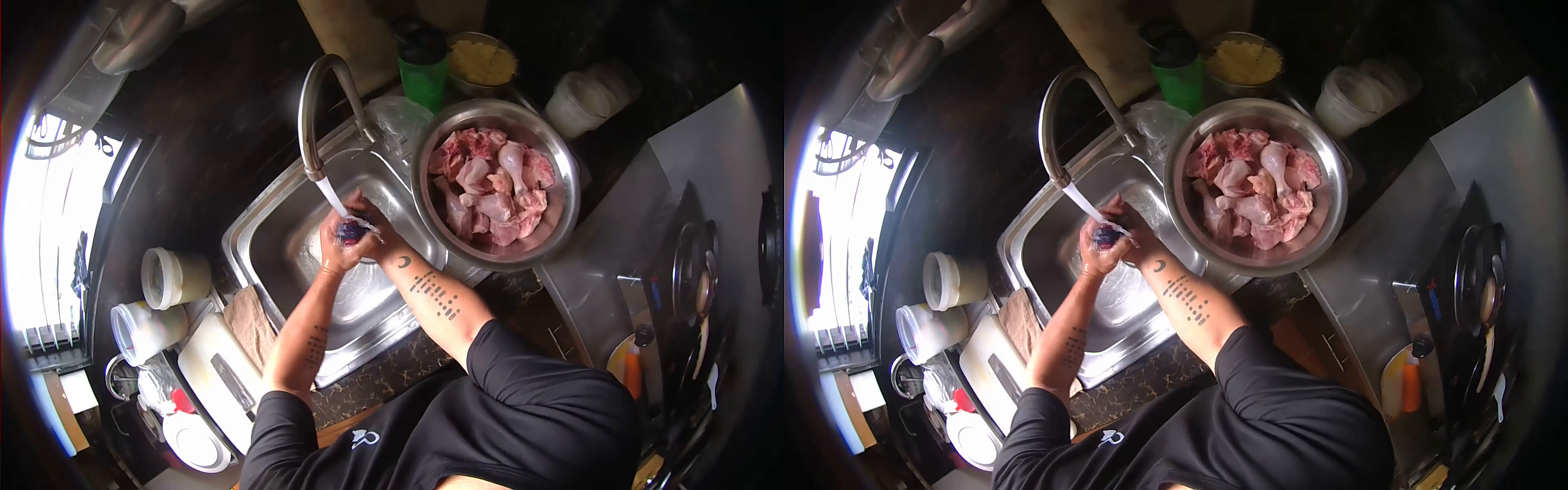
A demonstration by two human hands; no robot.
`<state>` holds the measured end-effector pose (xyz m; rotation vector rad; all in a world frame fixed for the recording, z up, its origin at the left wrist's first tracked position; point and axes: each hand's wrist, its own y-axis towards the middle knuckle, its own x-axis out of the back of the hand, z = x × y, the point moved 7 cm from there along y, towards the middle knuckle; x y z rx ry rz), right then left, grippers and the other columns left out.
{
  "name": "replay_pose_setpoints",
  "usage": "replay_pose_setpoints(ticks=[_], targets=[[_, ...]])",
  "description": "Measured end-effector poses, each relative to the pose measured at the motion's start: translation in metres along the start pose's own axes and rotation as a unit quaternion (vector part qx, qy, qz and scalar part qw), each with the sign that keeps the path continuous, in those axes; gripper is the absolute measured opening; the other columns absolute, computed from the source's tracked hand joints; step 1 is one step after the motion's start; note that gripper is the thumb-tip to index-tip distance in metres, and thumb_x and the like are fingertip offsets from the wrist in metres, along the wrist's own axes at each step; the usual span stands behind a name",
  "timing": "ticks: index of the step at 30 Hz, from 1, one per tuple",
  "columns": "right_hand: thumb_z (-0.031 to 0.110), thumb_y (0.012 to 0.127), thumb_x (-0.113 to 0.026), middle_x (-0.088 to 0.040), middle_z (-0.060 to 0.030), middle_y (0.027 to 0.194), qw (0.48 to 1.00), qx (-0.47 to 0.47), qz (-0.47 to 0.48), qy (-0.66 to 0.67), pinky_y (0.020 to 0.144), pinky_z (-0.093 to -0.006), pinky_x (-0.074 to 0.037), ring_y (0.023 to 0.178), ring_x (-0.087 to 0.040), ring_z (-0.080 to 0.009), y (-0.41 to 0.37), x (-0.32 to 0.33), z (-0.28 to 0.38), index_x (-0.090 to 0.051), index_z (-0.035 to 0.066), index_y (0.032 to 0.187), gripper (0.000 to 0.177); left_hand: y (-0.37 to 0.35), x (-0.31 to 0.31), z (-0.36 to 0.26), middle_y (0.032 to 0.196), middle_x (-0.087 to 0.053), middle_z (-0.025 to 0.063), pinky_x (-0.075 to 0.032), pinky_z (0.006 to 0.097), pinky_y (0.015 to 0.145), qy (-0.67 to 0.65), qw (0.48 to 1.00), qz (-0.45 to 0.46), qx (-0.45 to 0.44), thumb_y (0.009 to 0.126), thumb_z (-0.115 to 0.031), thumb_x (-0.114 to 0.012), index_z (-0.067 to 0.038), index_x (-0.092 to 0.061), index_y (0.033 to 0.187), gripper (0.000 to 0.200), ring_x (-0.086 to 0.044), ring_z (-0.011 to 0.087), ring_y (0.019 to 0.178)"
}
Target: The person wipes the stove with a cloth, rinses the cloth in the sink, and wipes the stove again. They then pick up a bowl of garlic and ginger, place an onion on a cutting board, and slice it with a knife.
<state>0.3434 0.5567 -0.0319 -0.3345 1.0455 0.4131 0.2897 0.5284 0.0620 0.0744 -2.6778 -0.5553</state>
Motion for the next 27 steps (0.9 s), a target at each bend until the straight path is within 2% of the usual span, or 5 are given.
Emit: replay_pose_setpoints(ticks=[8, 11, 16, 19, 27], targets=[[0.004, 0.087, -0.062, -0.06, -0.0079, 0.082, 0.928, 0.142, -0.244, -0.242, 0.061, -0.0368, -0.055, 0.074, -0.065, -0.0217, -0.02, -0.005, 0.015, -0.055, 0.008, 0.087, 0.009, -0.077, -0.003, 0.066, 0.096, -0.067, 0.0099, -0.054, 0.0376, 0.084, -0.529, 0.672, -0.383, 0.349, 0.086, -0.02, -0.061, -0.003, -0.06, 0.102, 0.023, -0.065, 0.0232, 0.091], [0.002, 0.077, -0.065, -0.065, -0.0116, 0.079, 0.807, 0.269, -0.07, -0.521, 0.067, -0.0387, -0.053, 0.077, -0.066, -0.0281, -0.055, -0.085, 0.054, -0.065, 0.007, 0.082, 0.007, -0.08, -0.013, 0.046, 0.119, -0.063, 0.0148, -0.049, 0.043, 0.102, -0.626, 0.642, -0.162, 0.411, 0.09, -0.029, -0.059, -0.002, -0.058, 0.122, 0.042, -0.061, 0.0293, 0.112], [0.019, 0.072, -0.064, -0.067, -0.0098, 0.086, 0.602, 0.41, 0.215, -0.651, 0.073, -0.0389, -0.054, 0.08, -0.067, -0.0265, -0.096, -0.183, 0.056, -0.065, 0.01, 0.075, 0.009, -0.056, 0.038, 0.007, 0.074, -0.06, 0.0013, -0.049, 0.026, 0.068, 0.037, 0.995, 0.081, 0.04, 0.096, -0.021, -0.057, -0.002, -0.064, 0.094, 0.021, -0.058, 0.0141, 0.07], [0.021, 0.072, -0.06, -0.066, -0.0099, 0.078, 0.542, 0.42, 0.341, -0.643, 0.067, -0.0434, -0.053, 0.074, -0.066, -0.0278, -0.116, -0.205, 0.038, -0.063, 0.008, 0.068, 0.013, -0.029, 0.026, -0.058, 0.073, -0.056, -0.0021, -0.049, 0.0264, 0.077, -0.381, 0.672, 0.244, 0.587, 0.086, -0.009, -0.064, 0.0, -0.064, 0.109, 0.024, -0.057, 0.0085, 0.072], [0.02, 0.086, -0.052, -0.071, -0.016, 0.091, 0.471, 0.126, 0.449, -0.749, 0.073, -0.0466, -0.054, 0.086, -0.068, -0.0324, -0.112, -0.128, -0.085, -0.072, 0.003, 0.089, 0.026, -0.052, -0.013, 0.009, 0.107, -0.072, 0.0094, -0.05, 0.032, 0.086, 0.128, 0.732, 0.518, 0.423, 0.083, -0.021, -0.07, -0.007, -0.074, 0.106, 0.028, -0.066, 0.0195, 0.093]])
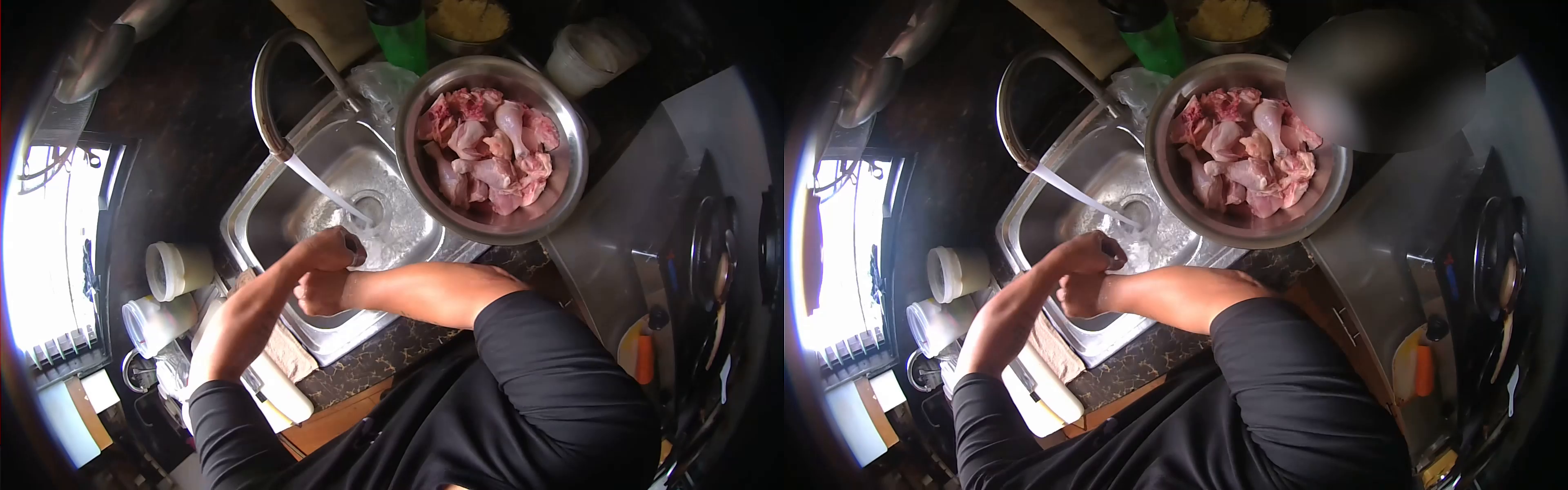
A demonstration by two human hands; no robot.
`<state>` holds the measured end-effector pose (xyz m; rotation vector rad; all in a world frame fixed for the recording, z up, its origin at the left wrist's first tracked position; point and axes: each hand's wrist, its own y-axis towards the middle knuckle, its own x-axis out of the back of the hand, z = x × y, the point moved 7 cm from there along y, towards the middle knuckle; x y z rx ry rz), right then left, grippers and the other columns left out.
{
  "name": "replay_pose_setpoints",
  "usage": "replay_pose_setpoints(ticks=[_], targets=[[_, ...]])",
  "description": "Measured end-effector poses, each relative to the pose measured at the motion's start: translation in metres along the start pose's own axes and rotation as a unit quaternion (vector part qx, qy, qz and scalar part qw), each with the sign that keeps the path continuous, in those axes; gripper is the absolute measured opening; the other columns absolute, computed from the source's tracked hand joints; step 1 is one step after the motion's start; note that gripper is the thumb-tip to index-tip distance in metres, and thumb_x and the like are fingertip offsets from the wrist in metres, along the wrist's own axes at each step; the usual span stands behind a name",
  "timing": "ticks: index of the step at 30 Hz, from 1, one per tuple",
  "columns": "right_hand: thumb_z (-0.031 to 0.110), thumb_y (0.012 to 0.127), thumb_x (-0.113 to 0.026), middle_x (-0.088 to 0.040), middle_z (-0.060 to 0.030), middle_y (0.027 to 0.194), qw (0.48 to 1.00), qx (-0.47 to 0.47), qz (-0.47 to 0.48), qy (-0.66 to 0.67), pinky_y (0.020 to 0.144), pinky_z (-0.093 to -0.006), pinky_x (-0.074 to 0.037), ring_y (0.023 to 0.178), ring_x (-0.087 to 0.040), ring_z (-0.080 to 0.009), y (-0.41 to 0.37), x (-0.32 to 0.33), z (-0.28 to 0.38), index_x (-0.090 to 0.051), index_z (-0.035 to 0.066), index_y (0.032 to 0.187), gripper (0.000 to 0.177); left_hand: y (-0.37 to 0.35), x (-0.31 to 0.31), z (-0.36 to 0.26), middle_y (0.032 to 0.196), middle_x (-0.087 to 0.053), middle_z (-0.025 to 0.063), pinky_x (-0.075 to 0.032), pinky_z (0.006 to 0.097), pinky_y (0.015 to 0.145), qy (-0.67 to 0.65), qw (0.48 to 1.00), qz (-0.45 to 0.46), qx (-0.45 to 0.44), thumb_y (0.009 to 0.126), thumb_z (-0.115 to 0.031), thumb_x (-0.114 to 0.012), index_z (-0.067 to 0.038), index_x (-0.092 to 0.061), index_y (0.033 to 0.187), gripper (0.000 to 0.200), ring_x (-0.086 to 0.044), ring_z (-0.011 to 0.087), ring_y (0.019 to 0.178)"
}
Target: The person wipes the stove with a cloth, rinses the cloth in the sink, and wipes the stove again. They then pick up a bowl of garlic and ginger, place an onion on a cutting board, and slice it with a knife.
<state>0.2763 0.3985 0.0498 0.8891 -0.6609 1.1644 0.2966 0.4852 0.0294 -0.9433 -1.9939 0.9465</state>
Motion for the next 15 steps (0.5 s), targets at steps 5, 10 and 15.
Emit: replay_pose_setpoints(ticks=[5, 10, 15], targets=[[0.015, 0.078, -0.056, -0.068, -0.0079, 0.081, 0.991, 0.124, 0.047, 0.027, 0.079, -0.041, -0.052, 0.091, -0.065, -0.0279, -0.018, 0.018, -0.021, -0.071, 0.011, 0.075, 0.016, 0.015, 0.008, 0.091, 0.079, -0.066, 0.0044, -0.05, 0.0332, 0.075, -0.504, 0.845, -0.182, 0.012, 0.09, -0.04, -0.069, -0.003, -0.07, 0.091, 0.037, -0.064, 0.0165, 0.077], [0.018, 0.079, -0.06, -0.069, -0.0105, 0.091, 0.973, -0.107, -0.106, 0.176, 0.088, -0.042, -0.051, 0.096, -0.064, -0.0325, -0.016, 0.117, -0.101, -0.072, 0.007, 0.091, 0.021, -0.014, 0.006, 0.086, 0.095, -0.067, 0.0108, -0.058, 0.0508, 0.078, -0.644, 0.733, -0.216, 0.035, 0.089, -0.066, -0.056, -0.003, -0.059, 0.111, 0.067, -0.067, 0.0251, 0.092], [0.03, 0.089, -0.059, -0.072, -0.0108, 0.093, 0.962, -0.224, -0.007, 0.156, 0.086, -0.0381, -0.052, 0.093, -0.068, -0.0272, -0.024, 0.137, -0.14, -0.072, 0.008, 0.098, 0.027, 0.011, 0.01, 0.077, 0.096, -0.069, 0.0109, -0.058, 0.0509, 0.077, -0.54, 0.792, -0.283, -0.028, 0.088, -0.043, -0.067, -0.006, -0.061, 0.112, 0.045, -0.07, 0.0276, 0.088]])
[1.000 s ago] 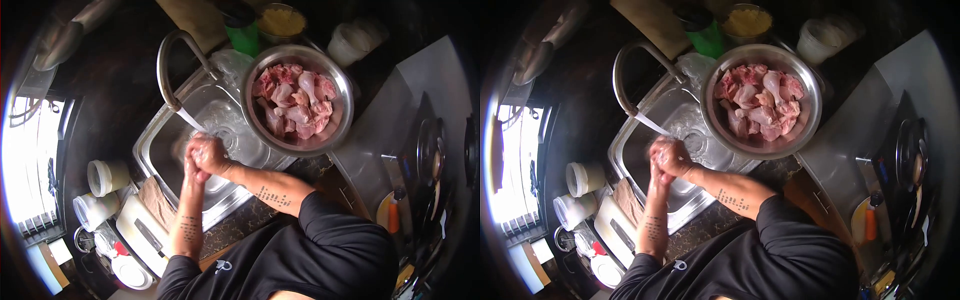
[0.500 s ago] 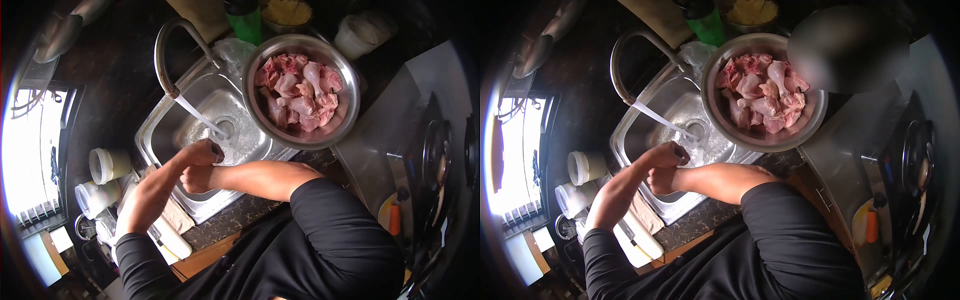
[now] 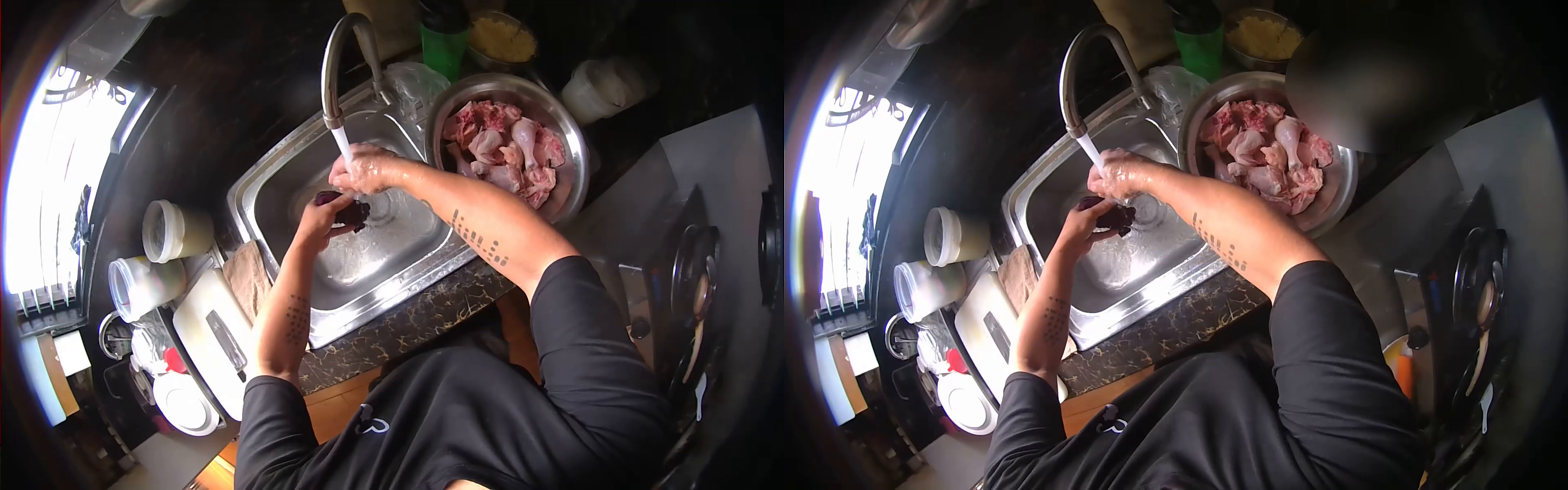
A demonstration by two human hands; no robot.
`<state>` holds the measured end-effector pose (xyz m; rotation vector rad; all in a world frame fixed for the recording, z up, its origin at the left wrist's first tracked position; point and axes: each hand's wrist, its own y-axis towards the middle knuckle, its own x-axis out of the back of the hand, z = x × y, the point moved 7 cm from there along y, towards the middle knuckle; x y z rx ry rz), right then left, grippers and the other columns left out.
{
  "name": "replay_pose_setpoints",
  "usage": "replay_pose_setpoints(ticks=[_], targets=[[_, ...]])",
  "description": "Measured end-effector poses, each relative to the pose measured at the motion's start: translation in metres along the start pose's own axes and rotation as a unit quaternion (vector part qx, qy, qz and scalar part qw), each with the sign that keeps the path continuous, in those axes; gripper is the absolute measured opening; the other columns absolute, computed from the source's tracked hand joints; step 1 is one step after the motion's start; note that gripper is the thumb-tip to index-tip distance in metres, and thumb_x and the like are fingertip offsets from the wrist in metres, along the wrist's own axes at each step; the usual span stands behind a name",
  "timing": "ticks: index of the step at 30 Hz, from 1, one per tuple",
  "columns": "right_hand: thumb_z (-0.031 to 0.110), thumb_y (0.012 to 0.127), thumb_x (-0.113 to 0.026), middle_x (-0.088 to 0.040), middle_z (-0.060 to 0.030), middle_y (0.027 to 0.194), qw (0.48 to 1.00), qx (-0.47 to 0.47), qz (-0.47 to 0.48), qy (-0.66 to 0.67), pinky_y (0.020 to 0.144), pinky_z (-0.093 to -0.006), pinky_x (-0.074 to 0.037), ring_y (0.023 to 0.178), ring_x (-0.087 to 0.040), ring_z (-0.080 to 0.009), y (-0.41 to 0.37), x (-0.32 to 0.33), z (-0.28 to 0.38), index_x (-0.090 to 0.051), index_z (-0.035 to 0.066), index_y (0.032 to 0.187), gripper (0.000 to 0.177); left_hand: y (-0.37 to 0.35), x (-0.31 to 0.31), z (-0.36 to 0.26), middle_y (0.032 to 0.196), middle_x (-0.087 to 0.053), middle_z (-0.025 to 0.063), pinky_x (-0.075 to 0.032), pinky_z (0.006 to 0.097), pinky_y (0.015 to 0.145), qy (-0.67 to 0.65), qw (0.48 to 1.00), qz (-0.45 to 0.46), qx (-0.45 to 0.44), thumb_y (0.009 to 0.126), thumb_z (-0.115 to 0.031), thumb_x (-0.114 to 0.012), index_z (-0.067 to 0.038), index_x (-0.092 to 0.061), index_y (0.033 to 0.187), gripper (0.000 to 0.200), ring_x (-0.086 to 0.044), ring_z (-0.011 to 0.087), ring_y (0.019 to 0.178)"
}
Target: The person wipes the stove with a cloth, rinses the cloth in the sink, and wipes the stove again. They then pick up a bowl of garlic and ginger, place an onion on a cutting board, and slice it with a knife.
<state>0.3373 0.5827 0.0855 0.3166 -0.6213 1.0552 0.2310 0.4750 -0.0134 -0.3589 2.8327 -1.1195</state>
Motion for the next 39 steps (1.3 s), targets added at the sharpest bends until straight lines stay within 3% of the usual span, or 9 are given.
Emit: replay_pose_setpoints(ticks=[2, 4, 9, 12, 21, 25, 30, 36, 39], targets=[[0.03, 0.092, -0.057, -0.072, -0.0091, 0.084, 0.994, -0.075, 0.074, 0.031, 0.079, -0.0359, -0.054, 0.08, -0.07, -0.0235, -0.001, -0.003, 0.004, -0.072, 0.007, 0.096, 0.027, 0.014, -0.008, -0.004, 0.094, -0.07, 0.0122, -0.058, 0.0494, 0.076, 0.046, 0.998, 0.01, -0.044, 0.086, -0.035, -0.07, -0.006, -0.063, 0.109, 0.038, -0.07, 0.0295, 0.086], [0.03, 0.093, -0.057, -0.072, -0.0088, 0.082, 0.992, -0.095, 0.084, 0.024, 0.077, -0.0355, -0.054, 0.075, -0.069, -0.0225, 0.005, -0.006, 0.006, -0.072, 0.007, 0.095, 0.028, 0.01, -0.024, -0.048, 0.093, -0.07, 0.0174, -0.057, 0.0467, 0.076, 0.508, 0.81, -0.118, -0.267, 0.077, -0.028, -0.072, -0.006, -0.067, 0.102, 0.034, -0.069, 0.0351, 0.087], [0.035, 0.093, -0.059, -0.072, -0.0119, 0.085, 0.969, -0.191, 0.036, 0.155, 0.075, -0.0386, -0.055, 0.073, -0.069, -0.0271, -0.004, 0.003, 0.021, -0.071, 0.005, 0.096, 0.033, 0.013, -0.044, -0.066, 0.11, -0.066, 0.0245, -0.051, 0.0454, 0.088, 0.349, 0.795, -0.091, -0.487, 0.081, -0.032, -0.065, -0.003, -0.066, 0.106, 0.038, -0.063, 0.0392, 0.106], [0.039, 0.091, -0.06, -0.071, -0.0153, 0.086, 0.973, -0.064, -0.22, -0.004, 0.076, -0.0415, -0.054, 0.079, -0.069, -0.0329, 0.005, 0.029, 0.024, -0.071, 0.006, 0.096, 0.035, 0.025, -0.049, -0.064, 0.119, -0.062, 0.0255, -0.045, 0.0434, 0.097, 0.301, 0.867, -0.056, -0.394, 0.082, -0.024, -0.065, -0.003, -0.059, 0.121, 0.045, -0.058, 0.0385, 0.118], [0.027, 0.093, -0.062, -0.07, -0.0109, 0.082, 0.976, -0.021, -0.197, 0.09, 0.066, -0.0346, -0.052, 0.07, -0.066, -0.0216, 0.01, 0.014, 0.039, -0.069, 0.003, 0.095, 0.025, 0.014, -0.05, -0.072, 0.129, -0.056, 0.0248, -0.041, 0.043, 0.103, 0.266, 0.839, -0.035, -0.474, 0.087, -0.021, -0.063, -0.001, -0.044, 0.137, 0.057, -0.053, 0.0386, 0.124], [0.023, 0.095, -0.063, -0.067, -0.0005, 0.077, 0.897, -0.09, -0.323, 0.288, 0.055, -0.0242, -0.048, 0.066, -0.06, -0.0061, 0.019, 0.02, 0.025, -0.068, 0.005, 0.093, 0.019, 0.018, -0.057, -0.057, 0.118, -0.062, 0.0163, -0.046, 0.0369, 0.092, -0.066, 0.962, 0.179, -0.194, 0.087, -0.014, -0.065, 0.001, -0.055, 0.125, 0.042, -0.057, 0.0227, 0.108], [0.027, 0.086, -0.067, -0.07, -0.0127, 0.081, 0.931, 0.041, -0.344, 0.118, 0.067, -0.037, -0.055, 0.074, -0.069, -0.0311, -0.01, 0.001, 0.046, -0.068, 0.006, 0.088, 0.022, 0.031, -0.066, -0.05, 0.115, -0.063, 0.0155, -0.047, 0.0365, 0.09, 0.034, 0.949, 0.161, -0.269, 0.087, -0.014, -0.065, 0.001, -0.056, 0.124, 0.041, -0.058, 0.0221, 0.104], [0.026, 0.083, -0.068, -0.069, -0.0137, 0.095, 0.947, -0.133, -0.29, 0.044, 0.085, -0.0389, -0.053, 0.091, -0.066, -0.0324, -0.014, -0.007, -0.004, -0.069, 0.005, 0.1, 0.026, 0.037, -0.057, -0.04, 0.112, -0.065, 0.0145, -0.048, 0.0361, 0.087, 0.135, 0.925, 0.097, -0.342, 0.086, -0.016, -0.066, 0.001, -0.057, 0.121, 0.04, -0.06, 0.0213, 0.099], [0.038, 0.087, -0.064, -0.07, -0.0141, 0.096, 0.881, -0.127, -0.455, 0.025, 0.091, -0.0416, -0.05, 0.096, -0.065, -0.0328, -0.029, -0.004, -0.012, -0.069, 0.005, 0.102, 0.037, 0.001, -0.066, -0.074, 0.106, -0.067, 0.0121, -0.049, 0.0358, 0.085, 0.23, 0.908, 0.068, -0.343, 0.082, -0.015, -0.069, 0.0, -0.057, 0.117, 0.04, -0.062, 0.0218, 0.093]])
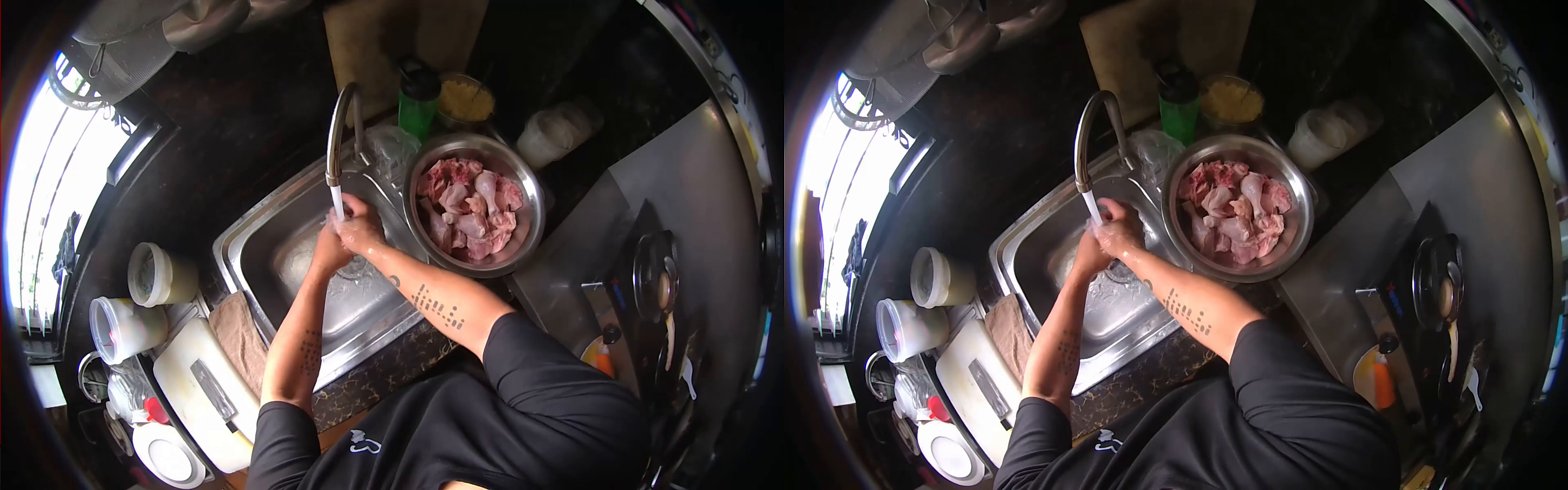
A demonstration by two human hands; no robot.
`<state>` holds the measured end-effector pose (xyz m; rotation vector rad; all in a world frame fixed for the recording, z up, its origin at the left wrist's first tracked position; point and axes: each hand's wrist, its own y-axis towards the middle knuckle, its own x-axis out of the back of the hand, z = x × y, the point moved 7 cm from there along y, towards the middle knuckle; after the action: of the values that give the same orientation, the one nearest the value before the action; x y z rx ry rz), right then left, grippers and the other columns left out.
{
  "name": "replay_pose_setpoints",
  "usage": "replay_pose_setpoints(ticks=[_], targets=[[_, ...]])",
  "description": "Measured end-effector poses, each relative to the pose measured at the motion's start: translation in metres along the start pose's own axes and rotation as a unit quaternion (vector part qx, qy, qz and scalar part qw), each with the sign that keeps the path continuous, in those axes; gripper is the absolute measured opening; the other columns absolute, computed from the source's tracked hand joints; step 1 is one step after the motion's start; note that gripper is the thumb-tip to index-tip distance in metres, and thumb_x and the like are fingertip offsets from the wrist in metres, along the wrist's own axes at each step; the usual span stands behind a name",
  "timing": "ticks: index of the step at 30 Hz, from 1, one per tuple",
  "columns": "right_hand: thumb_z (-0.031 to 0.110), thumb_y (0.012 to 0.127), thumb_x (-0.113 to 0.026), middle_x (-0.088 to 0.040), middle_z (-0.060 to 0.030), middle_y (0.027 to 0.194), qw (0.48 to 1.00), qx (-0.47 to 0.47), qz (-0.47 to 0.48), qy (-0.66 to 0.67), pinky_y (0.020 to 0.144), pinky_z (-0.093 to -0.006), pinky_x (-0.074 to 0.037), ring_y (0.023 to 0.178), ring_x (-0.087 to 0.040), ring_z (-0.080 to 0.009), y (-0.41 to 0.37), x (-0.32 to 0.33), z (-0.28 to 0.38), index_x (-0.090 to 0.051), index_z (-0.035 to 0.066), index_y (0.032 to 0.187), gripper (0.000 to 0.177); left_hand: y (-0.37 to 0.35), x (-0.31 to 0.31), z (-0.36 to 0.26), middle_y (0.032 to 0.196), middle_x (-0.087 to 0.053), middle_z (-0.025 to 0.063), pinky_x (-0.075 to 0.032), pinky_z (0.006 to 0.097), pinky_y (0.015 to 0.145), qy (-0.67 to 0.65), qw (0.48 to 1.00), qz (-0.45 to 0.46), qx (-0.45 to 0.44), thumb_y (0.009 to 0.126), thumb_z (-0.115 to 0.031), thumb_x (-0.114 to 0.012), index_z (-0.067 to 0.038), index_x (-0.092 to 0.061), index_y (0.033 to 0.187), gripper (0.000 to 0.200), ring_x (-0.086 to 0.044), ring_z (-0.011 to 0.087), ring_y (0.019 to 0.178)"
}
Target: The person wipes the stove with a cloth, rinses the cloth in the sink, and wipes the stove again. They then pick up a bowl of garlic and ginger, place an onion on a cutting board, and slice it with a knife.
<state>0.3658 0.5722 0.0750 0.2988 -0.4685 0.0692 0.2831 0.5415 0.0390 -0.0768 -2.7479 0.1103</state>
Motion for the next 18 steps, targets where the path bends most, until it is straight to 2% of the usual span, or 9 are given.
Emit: replay_pose_setpoints(ticks=[2, 3, 5, 7, 9, 13, 15, 17, 18], targets=[[0.049, 0.09, -0.06, -0.07, -0.0129, 0.103, 0.937, -0.315, -0.086, 0.127, 0.09, -0.0402, -0.05, 0.099, -0.065, -0.0281, -0.02, -0.015, -0.07, -0.065, 0.003, 0.108, 0.049, -0.006, 0.002, -0.009, 0.097, -0.067, 0.0081, -0.05, 0.0348, 0.082, -0.014, 1.0, -0.014, 0.009, 0.075, -0.014, -0.075, -0.003, -0.059, 0.112, 0.042, -0.063, 0.0196, 0.087], [0.049, 0.09, -0.06, -0.07, -0.0129, 0.103, 0.936, -0.316, -0.087, 0.127, 0.09, -0.0402, -0.05, 0.099, -0.065, -0.0281, -0.02, -0.014, -0.08, -0.065, 0.003, 0.108, 0.049, -0.01, 0.006, -0.018, 0.097, -0.067, 0.0081, -0.05, 0.0348, 0.082, -0.015, 1.0, -0.011, 0.009, 0.075, -0.014, -0.075, -0.003, -0.059, 0.112, 0.042, -0.063, 0.0196, 0.087], [0.057, 0.092, -0.055, -0.067, -0.0138, 0.114, 0.682, -0.511, 0.103, 0.513, 0.094, -0.0371, -0.048, 0.107, -0.062, -0.0254, -0.039, -0.058, -0.096, -0.062, 0.004, 0.114, 0.058, -0.017, 0.007, -0.035, 0.091, -0.065, 0.0055, -0.05, 0.0331, 0.079, -0.062, 0.996, 0.056, -0.02, 0.07, -0.014, -0.079, -0.005, -0.058, 0.107, 0.044, -0.061, 0.0155, 0.085], [0.069, 0.091, -0.038, -0.066, -0.0115, 0.116, 0.663, -0.578, 0.191, 0.436, 0.101, -0.065, -0.034, 0.113, -0.057, -0.0337, -0.058, -0.035, -0.067, -0.062, 0.014, 0.118, 0.065, -0.022, 0.013, -0.031, 0.089, -0.062, 0.0039, -0.049, 0.0311, 0.078, -0.041, 0.998, 0.04, 0.009, 0.066, -0.015, -0.083, -0.006, -0.057, 0.105, 0.048, -0.058, 0.013, 0.084], [0.072, 0.091, -0.031, -0.066, -0.0091, 0.114, 0.605, -0.506, 0.263, 0.555, 0.096, -0.0752, -0.027, 0.116, -0.056, -0.036, -0.064, -0.054, -0.067, -0.062, 0.017, 0.117, 0.068, -0.029, 0.021, -0.038, 0.09, -0.061, 0.0048, -0.049, 0.031, 0.078, -0.008, 0.999, 0.02, 0.04, 0.065, -0.016, -0.085, -0.006, -0.055, 0.104, 0.051, -0.057, 0.0142, 0.084], [0.034, 0.099, -0.043, -0.065, -0.0071, 0.106, 0.469, -0.419, 0.237, 0.74, 0.082, -0.0458, -0.054, 0.097, -0.064, -0.0236, -0.066, -0.073, -0.062, -0.062, 0.012, 0.106, 0.029, -0.033, 0.02, -0.047, 0.096, -0.064, 0.0093, -0.05, 0.0319, 0.08, -0.009, 0.996, -0.057, -0.068, 0.065, -0.016, -0.087, -0.004, -0.057, 0.115, 0.06, -0.061, 0.0175, 0.09], [0.015, 0.098, -0.042, -0.065, -0.0076, 0.107, 0.459, -0.424, 0.209, 0.753, 0.08, -0.0356, -0.057, 0.093, -0.065, -0.0203, -0.069, -0.075, -0.063, -0.062, 0.01, 0.106, 0.022, -0.028, 0.025, -0.035, 0.103, -0.064, 0.0115, -0.05, 0.0324, 0.082, 0.019, 0.995, -0.084, -0.058, 0.068, -0.018, -0.087, -0.001, -0.06, 0.113, 0.055, -0.062, 0.0179, 0.095], [0.019, 0.096, -0.045, -0.066, -0.0095, 0.099, 0.593, -0.414, 0.104, 0.683, 0.079, -0.0374, -0.057, 0.086, -0.067, -0.023, -0.064, -0.061, -0.073, -0.062, 0.007, 0.105, 0.022, -0.027, 0.031, -0.009, 0.109, -0.063, 0.0124, -0.05, 0.0317, 0.083, -0.023, 0.981, -0.132, 0.142, 0.069, -0.022, -0.087, 0.0, -0.064, 0.102, 0.046, -0.061, 0.0185, 0.096], [0.021, 0.095, -0.048, -0.067, -0.0119, 0.091, 0.504, -0.448, 0.126, 0.727, 0.077, -0.0397, -0.058, 0.081, -0.067, -0.0259, -0.066, -0.08, -0.089, -0.061, 0.002, 0.102, 0.024, -0.026, 0.032, 0.017, 0.112, -0.063, 0.0124, -0.049, 0.0306, 0.081, 0.003, 0.972, -0.212, 0.103, 0.071, -0.025, -0.085, 0.0, -0.065, 0.093, 0.039, -0.06, 0.0187, 0.093]])
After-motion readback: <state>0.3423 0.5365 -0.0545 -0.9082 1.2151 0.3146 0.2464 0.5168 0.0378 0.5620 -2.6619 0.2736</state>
